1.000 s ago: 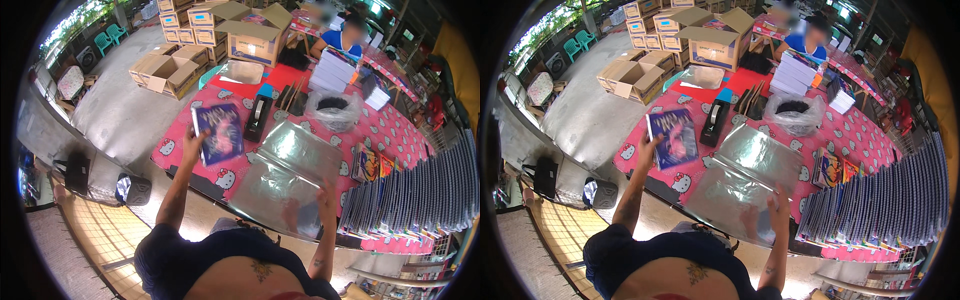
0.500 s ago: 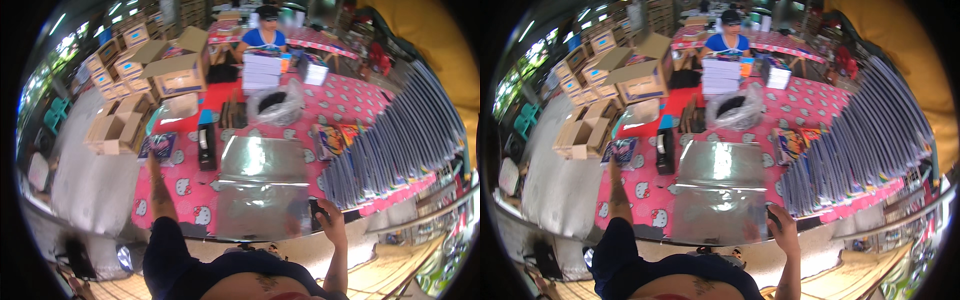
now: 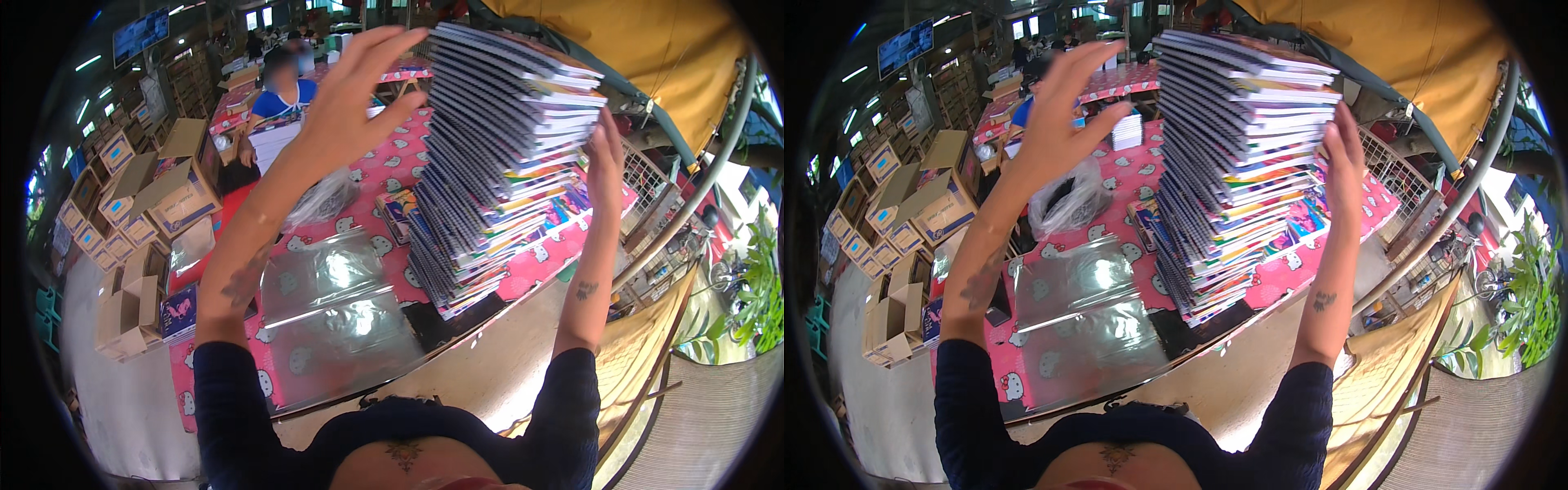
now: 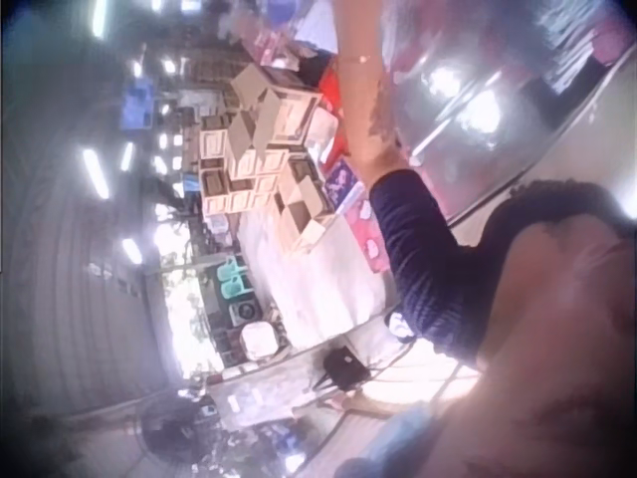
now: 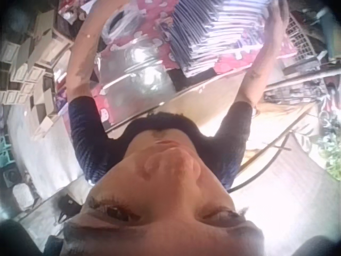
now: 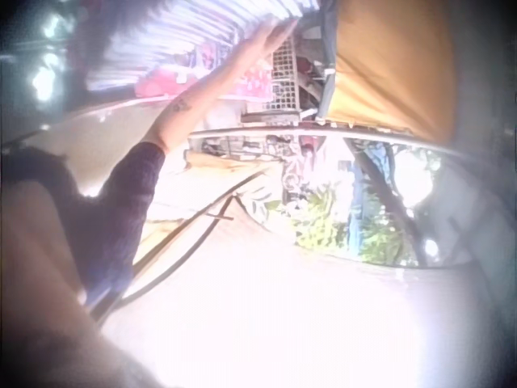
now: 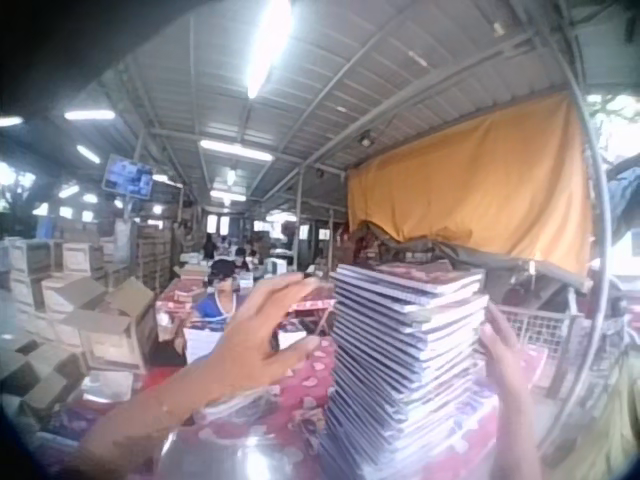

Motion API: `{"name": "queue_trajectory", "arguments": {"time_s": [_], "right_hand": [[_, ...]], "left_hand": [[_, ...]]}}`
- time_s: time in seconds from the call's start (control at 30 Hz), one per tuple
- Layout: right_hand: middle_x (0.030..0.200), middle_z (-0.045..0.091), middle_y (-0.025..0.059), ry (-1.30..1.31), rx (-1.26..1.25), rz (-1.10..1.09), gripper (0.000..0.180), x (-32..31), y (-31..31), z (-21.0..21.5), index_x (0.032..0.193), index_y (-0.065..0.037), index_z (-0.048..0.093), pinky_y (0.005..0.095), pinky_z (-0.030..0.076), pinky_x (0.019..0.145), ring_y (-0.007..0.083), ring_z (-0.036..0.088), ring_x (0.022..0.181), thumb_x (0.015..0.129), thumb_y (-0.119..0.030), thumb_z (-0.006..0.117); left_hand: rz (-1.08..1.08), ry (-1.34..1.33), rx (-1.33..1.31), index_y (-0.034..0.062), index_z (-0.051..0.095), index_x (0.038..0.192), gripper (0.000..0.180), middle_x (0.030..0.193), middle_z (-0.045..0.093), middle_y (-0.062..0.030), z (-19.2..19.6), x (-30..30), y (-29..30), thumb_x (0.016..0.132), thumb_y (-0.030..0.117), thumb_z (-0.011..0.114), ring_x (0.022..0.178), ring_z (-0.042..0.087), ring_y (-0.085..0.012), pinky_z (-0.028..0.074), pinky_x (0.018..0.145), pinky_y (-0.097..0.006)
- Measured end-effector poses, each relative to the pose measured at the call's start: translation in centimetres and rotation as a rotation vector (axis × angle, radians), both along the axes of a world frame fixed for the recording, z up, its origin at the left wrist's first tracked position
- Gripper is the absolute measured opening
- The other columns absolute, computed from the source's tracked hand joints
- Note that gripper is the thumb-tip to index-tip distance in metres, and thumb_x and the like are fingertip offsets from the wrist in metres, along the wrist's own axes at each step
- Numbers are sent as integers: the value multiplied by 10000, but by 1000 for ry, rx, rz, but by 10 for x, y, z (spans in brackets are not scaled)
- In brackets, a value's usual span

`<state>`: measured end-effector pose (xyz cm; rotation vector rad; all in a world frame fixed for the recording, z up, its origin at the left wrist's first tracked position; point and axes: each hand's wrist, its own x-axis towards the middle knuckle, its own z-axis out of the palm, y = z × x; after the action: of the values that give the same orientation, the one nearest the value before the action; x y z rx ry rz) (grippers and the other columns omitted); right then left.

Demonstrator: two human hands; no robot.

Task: The person places notebooks into clear plastic bags, applies adhesive tape from a dispenser to seal the bags, and places the finished packages onto a large stack of notebooks.

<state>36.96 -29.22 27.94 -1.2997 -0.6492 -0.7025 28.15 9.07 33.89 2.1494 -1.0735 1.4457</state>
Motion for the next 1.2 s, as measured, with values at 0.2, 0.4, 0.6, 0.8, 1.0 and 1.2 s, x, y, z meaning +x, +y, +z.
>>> {"name": "queue_trajectory", "arguments": {"time_s": [0.2,0.4,0.6,0.8,1.0,1.2], "right_hand": [[1204,643,134,29,2,112,560,17,4,16,1339,94,488,264,460,953,135,605,1074,872,-98,732],[1100,680,109,13,-105,184,474,9,-4,49,1252,66,578,251,489,890,117,629,986,825,-34,757],[1124,671,87,-12,-266,255,502,0,-2,80,1299,12,563,252,500,861,115,623,991,835,-44,748],[1159,651,98,-68,-511,123,635,-7,-21,65,1372,-41,522,312,453,970,161,584,1111,800,-126,784],[1175,658,81,29,-427,94,543,-23,-8,62,1327,-52,576,311,462,971,139,590,1058,813,-65,749],[1251,623,93,-195,-380,226,454,-40,19,73,1309,9,567,269,464,954,178,617,1104,861,55,623]], "left_hand": [[-131,157,122,214,390,1492,900,1543,361,-116,24,69,-42,715,261,841,1429,327,-315,298,1159,-454],[-68,282,71,224,403,1485,946,1558,347,-88,30,65,-47,663,164,867,1442,309,-299,276,1180,-436],[-172,329,80,172,475,1420,914,1444,465,-70,34,74,-38,609,50,878,1305,473,-247,404,1097,-383],[-268,379,-18,165,426,1454,922,1500,405,-87,24,75,-33,642,-4,829,1389,384,-257,326,1150,-391],[-113,209,-51,126,335,1510,964,1563,333,-94,9,65,-40,645,-20,736,1454,288,-238,211,1193,-385],[-188,402,-45,163,386,1489,956,1537,390,-55,26,60,-37,639,10,793,1415,364,-232,268,1178,-396]]}}
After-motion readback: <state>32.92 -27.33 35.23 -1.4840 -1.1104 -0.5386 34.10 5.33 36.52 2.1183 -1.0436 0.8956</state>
